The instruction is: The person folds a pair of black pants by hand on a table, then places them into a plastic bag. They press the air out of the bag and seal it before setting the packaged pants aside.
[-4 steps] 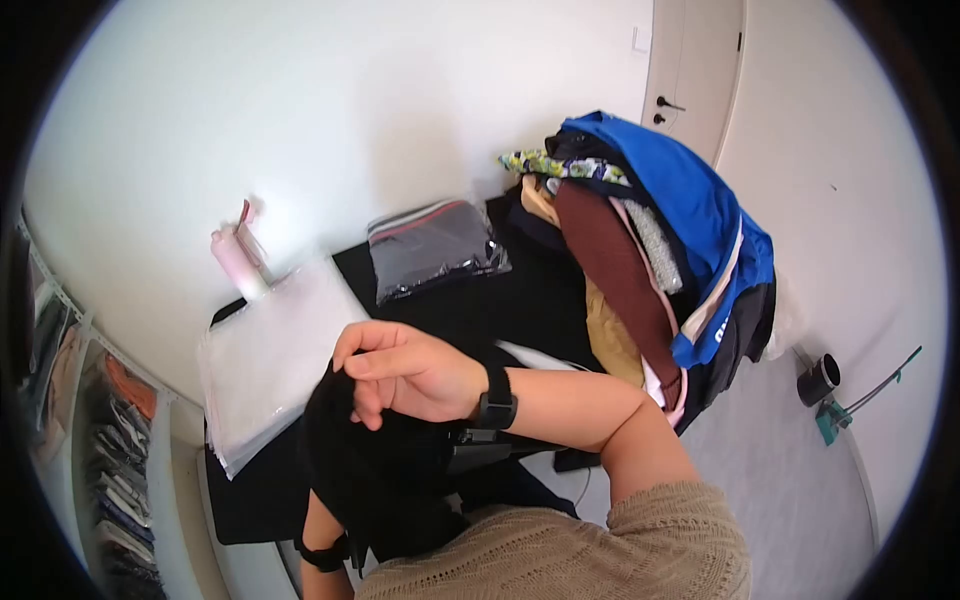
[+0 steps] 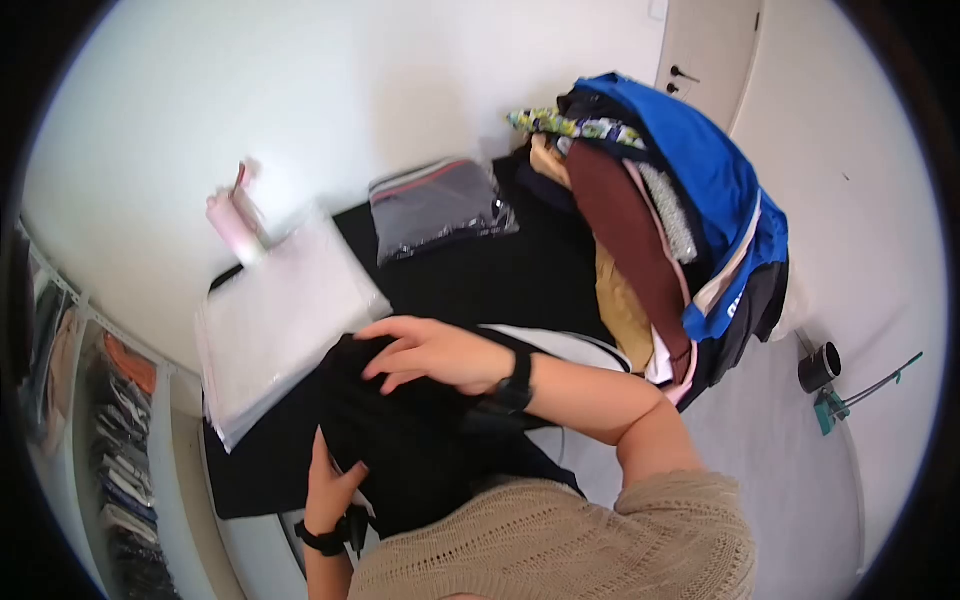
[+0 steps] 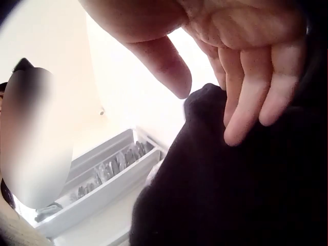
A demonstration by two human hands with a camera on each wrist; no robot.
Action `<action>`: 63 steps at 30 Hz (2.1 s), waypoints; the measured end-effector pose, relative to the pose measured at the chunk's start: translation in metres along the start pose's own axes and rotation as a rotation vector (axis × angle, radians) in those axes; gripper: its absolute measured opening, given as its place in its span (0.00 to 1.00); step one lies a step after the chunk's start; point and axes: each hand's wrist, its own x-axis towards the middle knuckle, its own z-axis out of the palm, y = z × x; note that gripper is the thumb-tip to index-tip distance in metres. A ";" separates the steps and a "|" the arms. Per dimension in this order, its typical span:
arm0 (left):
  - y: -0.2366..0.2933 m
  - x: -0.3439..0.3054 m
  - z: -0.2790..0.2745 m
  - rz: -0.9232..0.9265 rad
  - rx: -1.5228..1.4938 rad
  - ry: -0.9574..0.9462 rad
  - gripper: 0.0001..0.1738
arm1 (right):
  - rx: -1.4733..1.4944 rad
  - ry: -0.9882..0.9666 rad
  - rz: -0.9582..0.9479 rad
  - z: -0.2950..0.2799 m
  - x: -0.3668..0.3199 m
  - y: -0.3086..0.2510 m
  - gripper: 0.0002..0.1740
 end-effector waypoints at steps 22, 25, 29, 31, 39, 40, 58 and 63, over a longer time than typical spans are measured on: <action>0.003 -0.002 0.008 -0.111 0.246 0.331 0.15 | -1.247 1.411 -0.279 -0.112 -0.174 0.130 0.10; 0.020 -0.025 -0.005 -0.073 0.216 0.405 0.12 | -1.056 1.448 -0.450 -0.101 -0.182 0.119 0.09; 0.061 -0.059 -0.043 0.090 0.316 0.594 0.15 | -1.142 1.533 -0.800 -0.064 -0.197 0.039 0.07; 0.083 -0.061 -0.064 0.220 0.146 0.697 0.14 | -1.028 1.438 -0.767 -0.071 -0.207 -0.004 0.08; 0.107 -0.007 -0.155 0.456 0.421 0.643 0.13 | -1.023 1.082 -0.771 -0.114 -0.144 -0.092 0.09; 0.100 -0.004 -0.154 0.438 0.463 0.610 0.13 | -1.061 0.998 -0.733 -0.124 -0.135 -0.088 0.09; -0.037 -0.106 -0.074 -0.265 0.490 0.996 0.55 | -1.246 0.896 -0.158 -0.147 -0.176 0.046 0.22; -0.051 -0.078 -0.088 -0.048 0.049 0.897 0.50 | -1.195 1.008 -0.178 -0.162 -0.169 0.052 0.16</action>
